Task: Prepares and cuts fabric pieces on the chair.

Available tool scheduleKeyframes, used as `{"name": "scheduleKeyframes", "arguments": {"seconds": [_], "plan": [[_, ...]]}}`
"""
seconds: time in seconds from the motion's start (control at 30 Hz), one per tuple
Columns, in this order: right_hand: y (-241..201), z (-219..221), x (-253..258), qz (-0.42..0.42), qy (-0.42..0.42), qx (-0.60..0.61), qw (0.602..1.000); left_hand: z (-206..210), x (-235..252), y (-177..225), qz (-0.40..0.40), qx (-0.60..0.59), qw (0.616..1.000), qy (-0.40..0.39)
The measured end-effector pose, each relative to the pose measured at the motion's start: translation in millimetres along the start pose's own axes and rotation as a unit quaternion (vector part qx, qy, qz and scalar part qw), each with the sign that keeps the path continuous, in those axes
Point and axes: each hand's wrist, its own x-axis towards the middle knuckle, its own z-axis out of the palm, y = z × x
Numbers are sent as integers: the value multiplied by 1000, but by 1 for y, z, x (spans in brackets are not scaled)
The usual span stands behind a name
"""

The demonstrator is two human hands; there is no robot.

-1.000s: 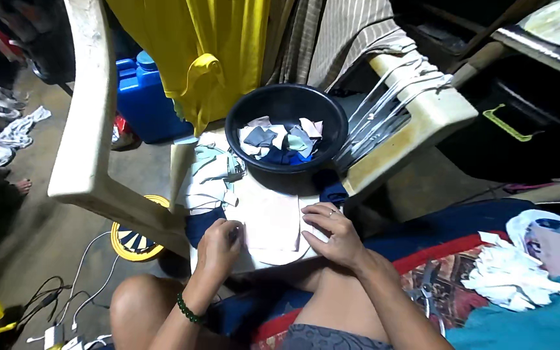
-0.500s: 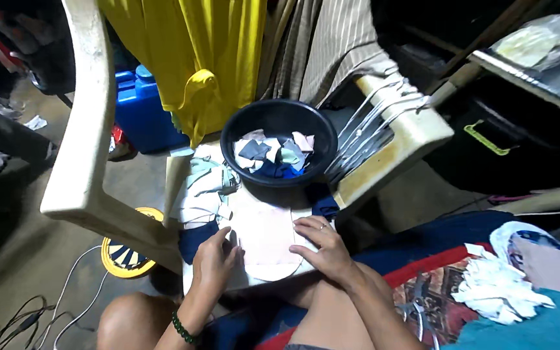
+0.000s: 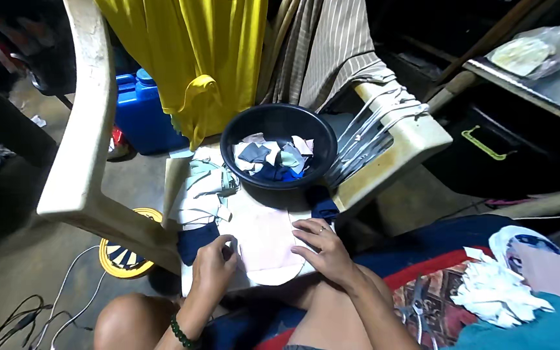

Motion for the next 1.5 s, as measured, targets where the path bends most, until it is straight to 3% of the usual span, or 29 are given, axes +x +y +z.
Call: {"name": "scheduleKeyframes", "arguments": {"seconds": [0.47, 0.93, 1.5], "plan": [[1, -1, 0, 24, -17, 7, 1000, -5, 5, 3, -21, -3, 999, -48], [3, 3, -3, -13, 2, -8, 1000, 5, 2, -1, -7, 3, 1000, -5], [-2, 2, -3, -8, -1, -8, 1000, 6, 4, -1, 11, -2, 1000, -15]]}}
